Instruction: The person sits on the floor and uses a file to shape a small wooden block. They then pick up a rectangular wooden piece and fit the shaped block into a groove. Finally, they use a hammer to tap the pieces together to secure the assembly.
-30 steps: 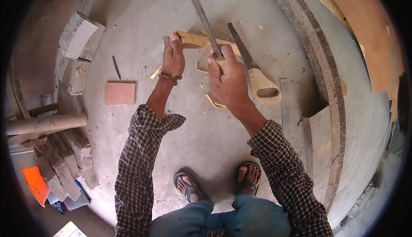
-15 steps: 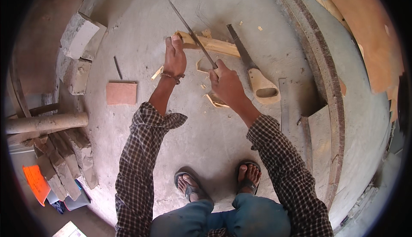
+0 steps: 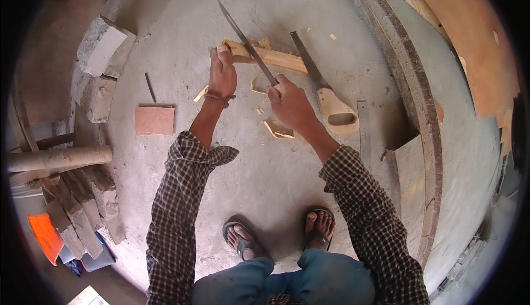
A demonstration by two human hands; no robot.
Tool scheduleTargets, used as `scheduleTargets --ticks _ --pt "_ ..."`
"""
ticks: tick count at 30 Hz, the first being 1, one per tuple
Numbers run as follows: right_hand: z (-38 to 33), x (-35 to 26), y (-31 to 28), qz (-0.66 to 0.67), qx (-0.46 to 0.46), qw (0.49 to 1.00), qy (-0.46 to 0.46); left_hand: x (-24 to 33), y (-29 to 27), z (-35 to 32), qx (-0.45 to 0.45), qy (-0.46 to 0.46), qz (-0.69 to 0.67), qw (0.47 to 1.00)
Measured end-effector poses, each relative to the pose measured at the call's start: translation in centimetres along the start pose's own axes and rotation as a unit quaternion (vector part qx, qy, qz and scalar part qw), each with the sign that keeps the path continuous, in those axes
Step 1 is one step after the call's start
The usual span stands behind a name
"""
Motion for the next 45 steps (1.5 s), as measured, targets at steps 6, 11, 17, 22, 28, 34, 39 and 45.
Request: scheduleTargets --ticks 6,11,17,22,28,34,39,45 --pt "0.2 -4.8 -3.4 0.071 0.053 0.994 -0.066 0.0 0.0 -0.6 0.000 -0.010 0.017 1.000" --pt "1.2 1.4 0.1 -0.055 0.007 0.998 -0.012 0.1 1.3 0.2 -0.001 -0.002 0.005 1.000" --pt "0.3 -3.7 -3.4 0.023 -0.004 1.000 -0.010 0.6 1.0 0.0 0.001 -0.012 0.012 1.000" --pt "1.2 2.4 1.0 -0.074 -0.043 0.996 0.038 0.7 1.8 -0.1 0.000 0.000 0.017 1.000" --pt "0.2 -1.9 -1.2 -0.006 -0.033 0.999 0.009 0.9 1.1 0.3 -0.001 -0.002 0.024 1.000" --pt "1.6 4.2 0.8 -0.035 -0.004 0.999 0.025 1.5 2.5 0.0 -0.003 0.002 0.007 1.000" --pt "0.7 0.0 -2.0 0.030 -0.011 0.999 0.027 0.4 0.8 0.2 0.008 -0.025 0.019 0.999" --pt "0.8 3.5 -0.1 -0.072 -0.014 0.997 0.026 1.5 2.6 0.2 -0.017 -0.029 -0.004 0.999"
Point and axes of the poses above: each hand's wrist, its own z-axis towards the middle knuckle, its own y-axis out of the palm, x = y × z, the point moved 7 cm from there along z, towards the middle knuckle, and after that the axes turned 8 degrees about -z, right-handed, at the moved point
